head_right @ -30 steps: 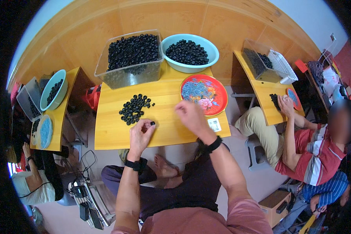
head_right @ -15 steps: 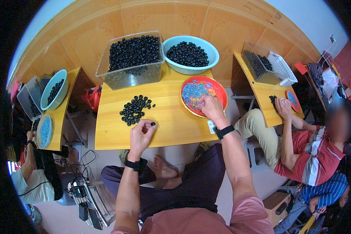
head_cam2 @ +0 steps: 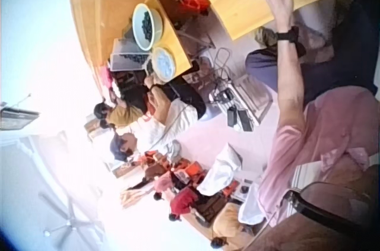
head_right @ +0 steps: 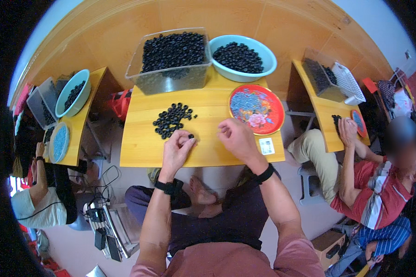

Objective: Sorting and assembling small black components at a workstation.

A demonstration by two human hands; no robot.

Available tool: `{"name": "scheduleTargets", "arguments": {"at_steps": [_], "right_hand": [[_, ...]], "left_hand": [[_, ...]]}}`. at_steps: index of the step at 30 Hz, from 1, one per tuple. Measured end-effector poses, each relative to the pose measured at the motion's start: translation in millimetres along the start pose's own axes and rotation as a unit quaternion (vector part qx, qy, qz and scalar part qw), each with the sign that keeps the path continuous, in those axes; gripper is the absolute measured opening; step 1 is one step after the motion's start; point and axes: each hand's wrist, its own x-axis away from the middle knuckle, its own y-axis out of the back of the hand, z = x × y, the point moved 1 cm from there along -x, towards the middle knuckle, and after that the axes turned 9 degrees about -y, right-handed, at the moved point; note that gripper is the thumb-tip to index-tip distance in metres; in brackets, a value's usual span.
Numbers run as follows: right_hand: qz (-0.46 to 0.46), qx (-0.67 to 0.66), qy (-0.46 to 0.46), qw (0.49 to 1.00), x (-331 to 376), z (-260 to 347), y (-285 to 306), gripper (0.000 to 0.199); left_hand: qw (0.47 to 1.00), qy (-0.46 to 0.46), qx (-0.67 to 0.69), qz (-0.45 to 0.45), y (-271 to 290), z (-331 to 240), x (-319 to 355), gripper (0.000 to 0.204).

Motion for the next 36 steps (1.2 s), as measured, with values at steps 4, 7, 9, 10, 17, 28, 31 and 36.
{"name": "scheduleTargets", "arguments": {"at_steps": [4, 7, 9, 10, 17, 28, 31, 36], "right_hand": [[0.017, 0.007, 0.048, 0.999, 10.7, 15.8, -50.1, 0.018], [-0.007, 0.001, 0.064, 0.998, 12.2, 19.9, -70.8, 0.018], [-0.024, -0.013, 0.050, 0.998, 12.9, 20.7, -76.6, 0.019], [-0.021, -0.015, 0.050, 0.998, 13.1, 20.8, -78.1, 0.019], [-0.047, 0.035, 0.119, 0.991, 11.6, 20.8, -78.3, 0.018], [-0.031, -0.028, 0.028, 0.999, 7.5, -1.0, -86.1, 0.010], [-0.031, -0.034, 0.023, 0.999, 8.2, -0.6, -85.2, 0.009], [-0.025, -0.060, 0.011, 0.998, 9.9, -3.5, -84.1, 0.008]], "left_hand": [[0.978, 0.051, 0.203, -0.015, -3.2, -3.7, -6.9, 0.017], [0.978, 0.058, 0.198, 0.007, 2.0, 0.3, -7.3, 0.017], [0.977, 0.056, 0.205, 0.000, 2.6, 1.6, -7.4, 0.016], [0.975, 0.053, 0.215, -0.003, 2.6, 1.8, -7.7, 0.016], [0.984, 0.060, 0.165, -0.021, 2.0, -1.5, -8.6, 0.015], [0.996, -0.011, -0.086, 0.006, -2.2, -23.3, -2.7, 0.018], [0.994, -0.021, -0.104, 0.019, -3.5, -22.4, -0.5, 0.017], [0.995, -0.027, -0.096, 0.023, -7.3, -21.0, -1.5, 0.016]]}}
